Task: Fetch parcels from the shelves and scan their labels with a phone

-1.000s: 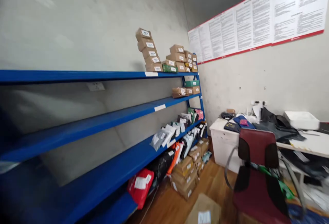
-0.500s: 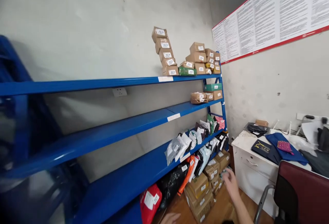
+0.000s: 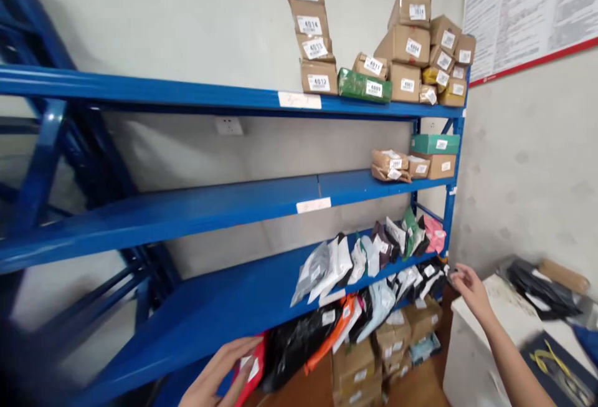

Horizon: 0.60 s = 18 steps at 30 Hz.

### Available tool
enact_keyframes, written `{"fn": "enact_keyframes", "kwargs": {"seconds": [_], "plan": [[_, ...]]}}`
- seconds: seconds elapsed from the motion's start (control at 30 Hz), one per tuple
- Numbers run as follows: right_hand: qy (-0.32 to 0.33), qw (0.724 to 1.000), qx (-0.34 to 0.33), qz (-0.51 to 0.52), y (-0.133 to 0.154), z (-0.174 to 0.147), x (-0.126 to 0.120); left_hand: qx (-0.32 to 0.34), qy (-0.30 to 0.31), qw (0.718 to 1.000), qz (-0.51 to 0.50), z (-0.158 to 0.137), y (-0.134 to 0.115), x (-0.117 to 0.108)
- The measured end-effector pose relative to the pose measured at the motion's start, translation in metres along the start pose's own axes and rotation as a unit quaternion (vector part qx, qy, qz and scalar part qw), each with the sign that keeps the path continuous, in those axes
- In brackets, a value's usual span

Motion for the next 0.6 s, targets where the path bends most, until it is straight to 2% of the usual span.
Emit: {"fn": "enact_keyframes", "kwargs": {"seconds": [0.03, 0.1, 0.23, 0.3, 0.4, 0.5, 0.6], "plan": [[0.01, 1.0, -0.012, 0.001, -0.003, 0.025, 0.002, 0.01, -0.015, 1.0, 0.009, 0.025, -0.011, 0.016], [0.05, 0.998, -0.043, 0.01, -0.003, 0.069, 0.023, 0.029, -0.042, 0.998, 0.028, 0.071, -0.03, 0.041], [0.146, 0.983, -0.102, 0.049, 0.027, 0.125, 0.096, 0.059, -0.071, 0.992, 0.085, 0.142, -0.056, 0.066], [0.171, 0.973, -0.137, 0.068, 0.054, 0.139, 0.13, 0.083, -0.06, 0.987, 0.124, 0.17, -0.064, 0.068], [0.193, 0.957, -0.208, 0.056, 0.103, 0.153, 0.168, 0.132, -0.06, 0.97, 0.197, 0.214, -0.074, 0.062], [0.223, 0.931, -0.289, 0.011, 0.159, 0.164, 0.191, 0.179, -0.099, 0.944, 0.259, 0.267, -0.084, 0.051], [0.218, 0.908, -0.357, -0.028, 0.215, 0.178, 0.209, 0.21, -0.146, 0.922, 0.292, 0.328, -0.09, 0.038]]}}
Point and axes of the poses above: each hand's wrist, its own z-axis towards the middle knuckle, its own x-axis out of the palm, y = z × x, the point moved 4 cm from there along z, towards the middle knuckle, and after that the axes turned 14 degrees about z, right-handed, at the moved point
